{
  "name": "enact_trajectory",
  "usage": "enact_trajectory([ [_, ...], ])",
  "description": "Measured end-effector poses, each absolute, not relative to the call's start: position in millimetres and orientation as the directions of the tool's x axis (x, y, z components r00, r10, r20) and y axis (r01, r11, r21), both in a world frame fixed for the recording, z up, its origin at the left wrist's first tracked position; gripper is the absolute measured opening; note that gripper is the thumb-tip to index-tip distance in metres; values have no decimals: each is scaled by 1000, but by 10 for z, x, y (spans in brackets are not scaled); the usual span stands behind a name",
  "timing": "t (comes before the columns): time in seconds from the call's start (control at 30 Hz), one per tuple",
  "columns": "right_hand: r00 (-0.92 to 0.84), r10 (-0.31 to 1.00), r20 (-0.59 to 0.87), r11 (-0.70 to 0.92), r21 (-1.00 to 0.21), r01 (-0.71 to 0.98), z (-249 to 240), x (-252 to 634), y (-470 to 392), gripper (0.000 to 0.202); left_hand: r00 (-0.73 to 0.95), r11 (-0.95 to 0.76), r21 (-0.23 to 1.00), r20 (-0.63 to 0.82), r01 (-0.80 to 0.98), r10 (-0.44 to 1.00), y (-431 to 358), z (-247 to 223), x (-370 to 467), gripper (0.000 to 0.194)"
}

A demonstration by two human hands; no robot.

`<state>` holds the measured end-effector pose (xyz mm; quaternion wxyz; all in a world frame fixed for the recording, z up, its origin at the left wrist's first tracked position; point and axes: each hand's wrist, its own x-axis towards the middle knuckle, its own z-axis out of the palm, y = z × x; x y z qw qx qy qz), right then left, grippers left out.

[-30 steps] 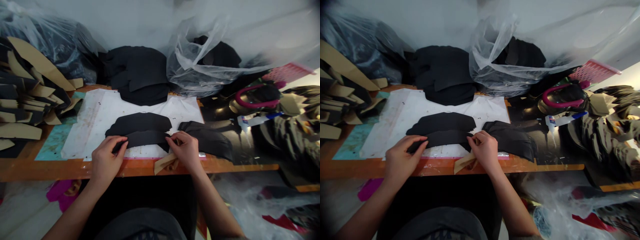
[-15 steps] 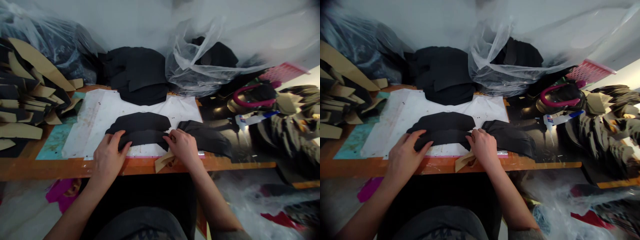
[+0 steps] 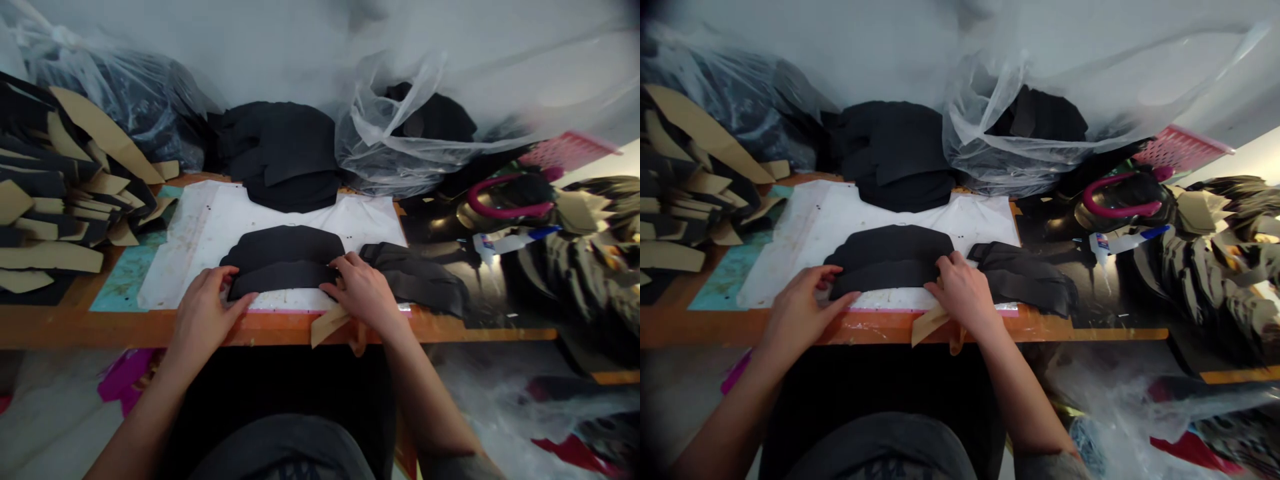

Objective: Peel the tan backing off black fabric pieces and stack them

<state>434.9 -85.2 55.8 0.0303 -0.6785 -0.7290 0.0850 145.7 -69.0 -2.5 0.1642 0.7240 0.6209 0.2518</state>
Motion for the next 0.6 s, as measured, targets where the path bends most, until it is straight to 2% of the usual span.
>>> enact_trajectory([
  [0.13,-110,992,-57,96,-213,972,541,4296,-847,21,133,-162,597,93,786,987,-623,4,1405,42],
  [0.3,-116,991,-64,86,-354,931,495,4324,-823,33,125,-178,645,127,744,984,-617,39,1361,41],
  [0.43,-184,979,92,205,-462,863,517,4268,-911,12,88,-98,737,53,669,995,-640,12,1248,42],
  [0.53,-183,961,209,272,-569,776,666,4226,-1088,15,-51,-32,815,75,579,996,-673,34,1168,41],
  [0.6,-148,965,216,254,-636,729,825,4298,-1251,18,-72,-32,834,86,550,994,-729,102,1187,40],
])
